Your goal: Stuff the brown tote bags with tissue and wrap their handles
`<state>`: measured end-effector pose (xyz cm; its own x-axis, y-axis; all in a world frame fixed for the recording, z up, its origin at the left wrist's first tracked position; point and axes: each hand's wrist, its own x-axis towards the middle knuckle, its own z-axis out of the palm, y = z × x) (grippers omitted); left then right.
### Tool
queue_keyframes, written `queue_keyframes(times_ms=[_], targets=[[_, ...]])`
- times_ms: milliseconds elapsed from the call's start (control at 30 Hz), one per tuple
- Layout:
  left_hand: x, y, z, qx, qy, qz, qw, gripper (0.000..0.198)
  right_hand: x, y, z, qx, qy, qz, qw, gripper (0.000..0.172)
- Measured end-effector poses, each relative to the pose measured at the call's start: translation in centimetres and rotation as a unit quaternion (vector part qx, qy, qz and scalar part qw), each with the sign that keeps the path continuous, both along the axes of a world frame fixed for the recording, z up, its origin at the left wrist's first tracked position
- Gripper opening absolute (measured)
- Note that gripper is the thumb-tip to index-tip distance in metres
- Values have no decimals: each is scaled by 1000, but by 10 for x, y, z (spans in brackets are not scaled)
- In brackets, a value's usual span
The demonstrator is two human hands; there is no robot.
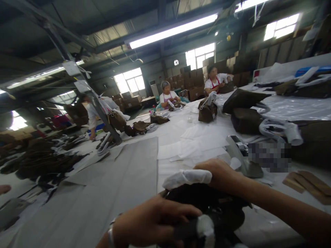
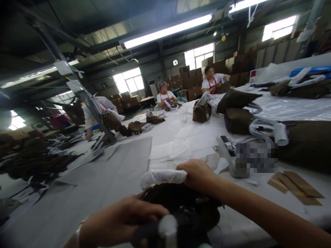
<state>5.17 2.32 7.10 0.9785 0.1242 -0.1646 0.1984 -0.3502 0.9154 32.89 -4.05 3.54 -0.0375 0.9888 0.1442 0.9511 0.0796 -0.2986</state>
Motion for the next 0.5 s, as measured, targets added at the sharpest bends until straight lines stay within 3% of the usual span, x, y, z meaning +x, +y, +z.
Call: queue_keyframes(times_ms=[33,67,100,167,200,233,300,367,433,500], targets=[[-21,3,4,-28,-37,60,997,39,1,0,-1,-2,4,3,1000,17],[-39,8,3,-54,-107,161,980,32,1,-1,-2,-2,7,5,1000,15],[-54,13,-2,-67,-187,269,942,29,0,-1,-2,-1,10,4,1000,14],[-70,28,-24,-75,-314,458,828,29,-2,-2,0,-2,16,4,1000,16],[-70,37,-38,-78,-342,520,779,33,-4,-3,1,-5,20,8,1000,16],[-66,47,-53,-83,-347,560,747,43,-5,-3,4,-8,22,13,1000,15],[-50,66,-77,-86,-300,593,742,66,-8,-3,8,-13,24,20,999,14],[-35,80,-91,-73,-221,589,774,72,-9,-1,12,-5,11,8,1000,18],[-29,84,-90,-36,-151,579,800,62,-9,2,14,3,-8,-8,1000,25],[-34,75,-73,18,-120,591,798,47,-8,5,14,-8,-33,-21,999,26]])
